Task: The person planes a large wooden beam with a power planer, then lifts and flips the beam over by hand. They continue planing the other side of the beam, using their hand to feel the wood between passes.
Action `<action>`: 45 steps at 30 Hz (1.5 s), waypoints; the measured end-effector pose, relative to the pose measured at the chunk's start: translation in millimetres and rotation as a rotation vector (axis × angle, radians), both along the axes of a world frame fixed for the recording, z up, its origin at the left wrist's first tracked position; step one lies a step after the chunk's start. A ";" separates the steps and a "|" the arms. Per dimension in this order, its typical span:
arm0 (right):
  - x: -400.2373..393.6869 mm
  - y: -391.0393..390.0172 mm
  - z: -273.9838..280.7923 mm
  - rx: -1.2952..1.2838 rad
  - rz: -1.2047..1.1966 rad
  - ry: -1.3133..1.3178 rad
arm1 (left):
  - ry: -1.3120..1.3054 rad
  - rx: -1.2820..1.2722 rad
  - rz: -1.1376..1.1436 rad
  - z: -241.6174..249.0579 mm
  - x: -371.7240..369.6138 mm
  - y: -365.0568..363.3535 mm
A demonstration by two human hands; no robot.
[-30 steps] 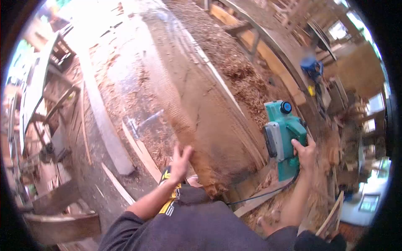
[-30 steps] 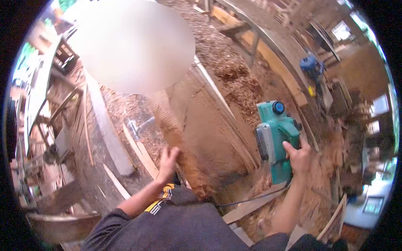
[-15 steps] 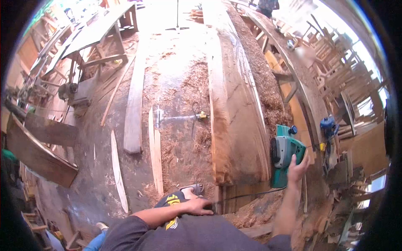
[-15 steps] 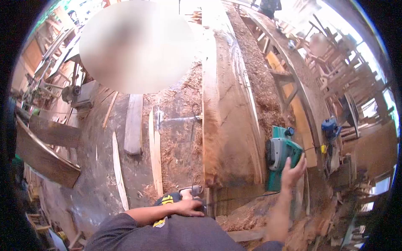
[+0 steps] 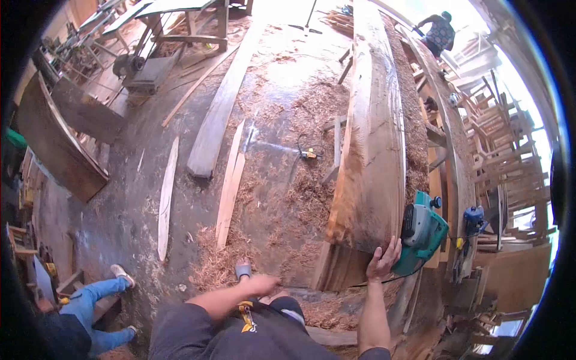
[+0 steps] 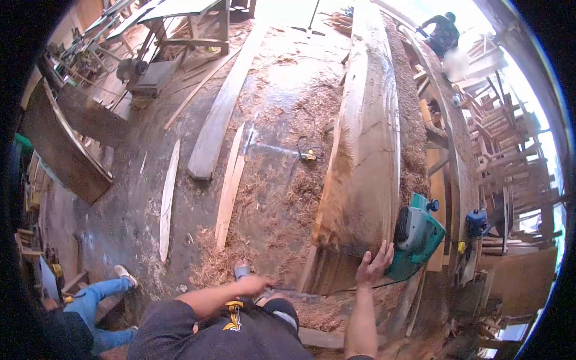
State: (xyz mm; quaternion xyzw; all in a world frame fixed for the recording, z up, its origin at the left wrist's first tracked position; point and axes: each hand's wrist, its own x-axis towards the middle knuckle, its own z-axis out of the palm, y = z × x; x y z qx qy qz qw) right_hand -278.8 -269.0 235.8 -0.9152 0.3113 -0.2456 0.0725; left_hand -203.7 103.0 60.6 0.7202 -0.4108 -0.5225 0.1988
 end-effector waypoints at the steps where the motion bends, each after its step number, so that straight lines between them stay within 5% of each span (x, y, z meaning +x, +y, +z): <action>1: -3.4 -0.3 -2.6 -0.013 -0.005 0.003 | -0.118 -0.032 0.045 -11.4 15.2 19.5; 3: -1.6 -4.4 -7.7 -0.043 -0.010 -0.006 | -0.455 0.050 0.054 -24.8 38.3 50.1; 7: -0.7 -5.2 -8.3 -0.029 0.017 -0.029 | -0.393 0.157 0.175 -60.7 8.0 59.9; 8: -1.4 -6.4 -9.5 -0.041 0.027 -0.026 | -0.552 -0.033 0.001 -75.7 -8.2 62.8; 10: -10.3 -7.3 -10.7 -0.062 0.046 -0.002 | -0.297 -0.062 0.057 -107.2 -30.7 43.2; 16: -20.0 3.7 -15.7 -0.231 0.157 -0.014 | -0.229 -0.458 0.388 -231.4 -62.1 -15.0; 23: -34.4 -30.5 -40.1 -0.239 0.292 -0.136 | -0.145 -0.331 -0.004 -325.0 -14.2 -62.0; 27: -33.6 -36.5 -38.7 -0.319 0.374 -0.153 | -0.332 -0.238 0.116 -413.1 -11.0 -55.6; 36: -31.2 -12.1 -38.4 -0.198 0.385 -0.263 | -0.341 -0.187 0.023 -449.8 0.1 -51.6; 45: -32.3 -9.6 -39.5 -0.221 0.356 -0.295 | -0.261 -0.197 0.045 -420.4 -5.1 -49.9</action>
